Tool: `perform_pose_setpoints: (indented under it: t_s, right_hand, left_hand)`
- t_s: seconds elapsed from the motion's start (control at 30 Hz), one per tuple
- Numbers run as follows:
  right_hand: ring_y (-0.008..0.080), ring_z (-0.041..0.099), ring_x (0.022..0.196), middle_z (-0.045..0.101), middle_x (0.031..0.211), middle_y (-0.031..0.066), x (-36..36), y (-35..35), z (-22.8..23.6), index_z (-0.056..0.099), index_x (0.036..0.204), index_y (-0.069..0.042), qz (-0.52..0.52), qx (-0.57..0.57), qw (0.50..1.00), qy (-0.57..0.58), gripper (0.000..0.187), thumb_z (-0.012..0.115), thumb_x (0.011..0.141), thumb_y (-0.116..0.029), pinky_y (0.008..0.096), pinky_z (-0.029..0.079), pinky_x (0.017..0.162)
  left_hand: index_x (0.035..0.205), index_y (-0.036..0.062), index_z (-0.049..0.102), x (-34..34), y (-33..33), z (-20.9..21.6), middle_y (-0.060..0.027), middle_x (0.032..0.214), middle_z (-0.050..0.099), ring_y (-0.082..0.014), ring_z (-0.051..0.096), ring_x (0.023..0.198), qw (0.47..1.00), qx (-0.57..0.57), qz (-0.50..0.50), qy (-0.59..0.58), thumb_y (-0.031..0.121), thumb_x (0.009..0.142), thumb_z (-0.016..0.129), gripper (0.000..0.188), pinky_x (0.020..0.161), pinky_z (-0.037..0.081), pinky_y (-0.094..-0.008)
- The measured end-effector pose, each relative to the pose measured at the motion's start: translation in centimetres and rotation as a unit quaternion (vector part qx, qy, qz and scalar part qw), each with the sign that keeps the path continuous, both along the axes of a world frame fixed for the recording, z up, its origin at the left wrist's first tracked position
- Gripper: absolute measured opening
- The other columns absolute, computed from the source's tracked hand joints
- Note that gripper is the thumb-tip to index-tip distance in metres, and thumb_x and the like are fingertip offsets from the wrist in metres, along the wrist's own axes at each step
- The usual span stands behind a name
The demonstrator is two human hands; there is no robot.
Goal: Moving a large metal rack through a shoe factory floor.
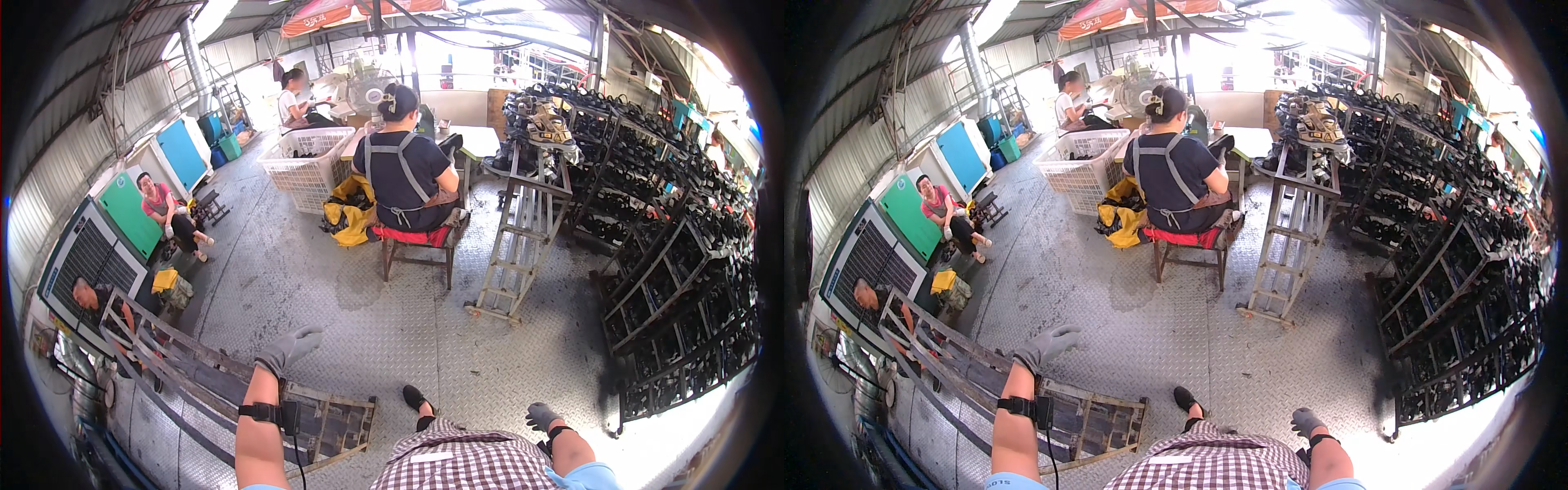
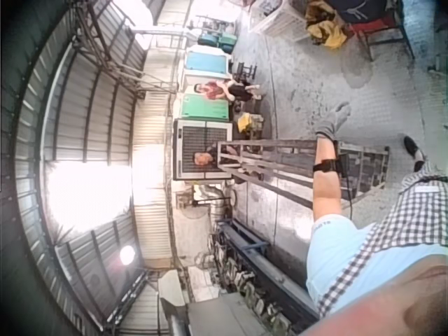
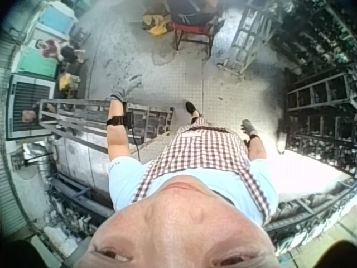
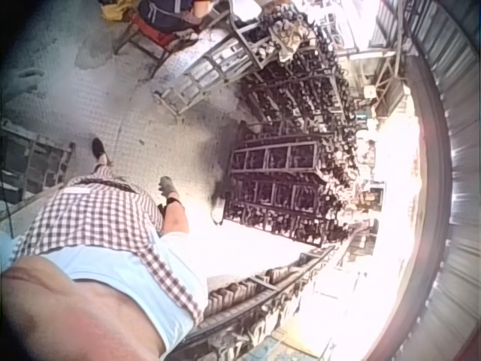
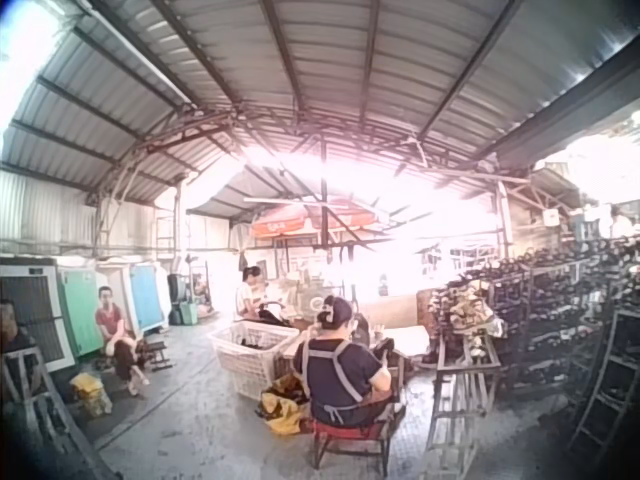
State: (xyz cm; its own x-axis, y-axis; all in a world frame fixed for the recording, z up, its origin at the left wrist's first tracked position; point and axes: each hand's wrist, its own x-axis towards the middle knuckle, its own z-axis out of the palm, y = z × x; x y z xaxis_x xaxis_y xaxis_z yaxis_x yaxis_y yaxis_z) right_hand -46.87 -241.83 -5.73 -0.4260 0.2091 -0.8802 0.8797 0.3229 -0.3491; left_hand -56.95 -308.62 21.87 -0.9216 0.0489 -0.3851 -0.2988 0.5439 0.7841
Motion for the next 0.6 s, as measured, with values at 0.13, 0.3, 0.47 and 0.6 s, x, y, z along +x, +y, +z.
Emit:
perform_pose_setpoints:
  t_s: [0.13, 0.3, 0.47, 0.6]
  right_hand:
    - [0.0286, 0.067, 0.096, 0.064, 0.119, 0.0113, 0.1, 0.1, 0.1, 0.045, 0.135, -0.017, -0.004, 0.003, 1.0, 0.0, 0.04, 0.042, 0.096, -0.026, 0.0452, 0.054, 0.079]
    - [0.029, 0.066, 0.097, 0.063, 0.12, 0.0118, 0.2, 0.1, 0.2, 0.044, 0.135, -0.016, -0.003, -0.004, 1.0, 0.003, 0.041, 0.042, 0.096, -0.026, 0.0459, 0.053, 0.079]
    - [0.0292, 0.066, 0.096, 0.063, 0.12, 0.0122, 0.2, 0.1, 0.1, 0.044, 0.136, -0.015, -0.012, 0.001, 1.0, 0.002, 0.042, 0.043, 0.095, -0.026, 0.0459, 0.053, 0.079]
    - [0.0293, 0.066, 0.097, 0.062, 0.121, 0.0124, 0.2, 0.1, 0.4, 0.044, 0.136, -0.014, -0.012, -0.007, 1.0, 0.006, 0.042, 0.043, 0.096, -0.025, 0.0453, 0.053, 0.078]
  left_hand:
    - [0.131, 0.0014, 0.055, 0.0, 0.3, 0.4, -0.0055, 0.108, 0.064, -0.0147, 0.057, 0.096, 1.0, -0.022, -0.003, -0.003, 0.038, 0.095, 0.056, 0.051, 0.086, 0.046, -0.0277]
    - [0.131, 0.0015, 0.055, -0.2, 0.1, 0.0, -0.006, 0.109, 0.064, -0.0149, 0.058, 0.097, 1.0, -0.008, 0.007, -0.011, 0.037, 0.095, 0.056, 0.05, 0.087, 0.046, -0.0277]
    - [0.132, 0.0006, 0.054, -0.3, -0.3, -0.6, -0.0077, 0.113, 0.063, -0.0154, 0.058, 0.099, 1.0, -0.004, 0.004, -0.004, 0.036, 0.095, 0.057, 0.051, 0.089, 0.046, -0.028]
    - [0.133, 0.0003, 0.053, -0.3, -0.3, -0.6, -0.0084, 0.114, 0.063, -0.0158, 0.058, 0.101, 1.0, -0.001, 0.002, -0.011, 0.036, 0.095, 0.056, 0.052, 0.09, 0.046, -0.0283]
